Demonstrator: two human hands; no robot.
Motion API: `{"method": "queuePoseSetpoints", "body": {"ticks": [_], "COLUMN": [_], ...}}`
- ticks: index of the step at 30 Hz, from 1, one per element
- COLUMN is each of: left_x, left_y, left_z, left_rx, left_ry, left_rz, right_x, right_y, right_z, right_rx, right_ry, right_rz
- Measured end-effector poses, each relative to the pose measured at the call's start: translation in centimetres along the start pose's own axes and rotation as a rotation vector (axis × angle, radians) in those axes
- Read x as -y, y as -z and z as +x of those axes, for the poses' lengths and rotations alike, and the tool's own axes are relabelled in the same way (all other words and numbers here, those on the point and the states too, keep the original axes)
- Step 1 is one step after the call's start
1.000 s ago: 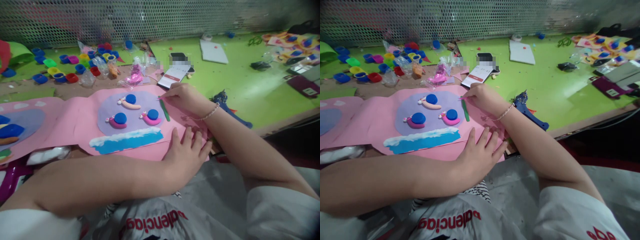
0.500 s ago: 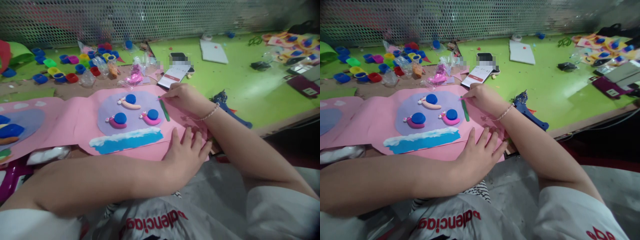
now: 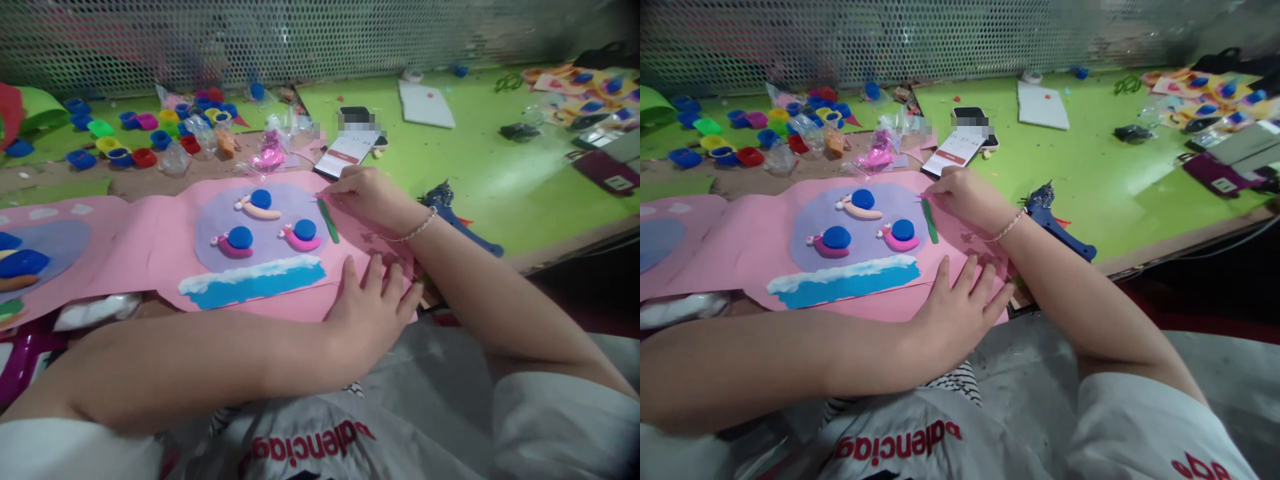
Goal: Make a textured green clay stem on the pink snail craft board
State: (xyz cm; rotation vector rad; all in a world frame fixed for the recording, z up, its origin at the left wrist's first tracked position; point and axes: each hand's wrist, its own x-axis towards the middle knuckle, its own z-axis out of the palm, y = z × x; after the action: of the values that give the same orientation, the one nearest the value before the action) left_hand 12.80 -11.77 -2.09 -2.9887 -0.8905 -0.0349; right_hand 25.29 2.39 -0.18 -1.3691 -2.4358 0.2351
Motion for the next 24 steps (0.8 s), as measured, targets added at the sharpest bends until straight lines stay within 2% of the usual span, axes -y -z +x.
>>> {"method": "queuePoseSetpoints", "body": {"ticks": [3,8,11,16,20,24], "left_x": [0.0,-0.1,-0.1,0.0,0.1,0.1], "left_y": [-0.1,0.0,0.0,0.0,0.1,0.3], "left_z": [0.0,0.0,-0.1,0.0,0.0,-0.1], "left_rx": [-0.003,-0.003,0.001,-0.002,0.009,0.025], "left_ry": [0.005,-0.008,-0.007,-0.006,-0.014,-0.013], "left_rz": [0.003,0.029,0.038,0.029,0.017,0.007], "right_x": [0.1,-0.3,-0.7,-1.0,-0.7,0.4], "right_y": [0.1,0.7,0.9,0.6,0.3,0.5], "right_z": [-0.1,-0.5,-0.7,-0.6,-0.7,-1.0], "right_rx": [-0.01,-0.101,-0.09,-0.016,-0.061,-0.094], "right_ry": [-0.003,-0.033,0.026,0.009,-0.008,-0.057], "right_rz": [0.009,0.034,0.024,0.002,0.057,-0.026]}}
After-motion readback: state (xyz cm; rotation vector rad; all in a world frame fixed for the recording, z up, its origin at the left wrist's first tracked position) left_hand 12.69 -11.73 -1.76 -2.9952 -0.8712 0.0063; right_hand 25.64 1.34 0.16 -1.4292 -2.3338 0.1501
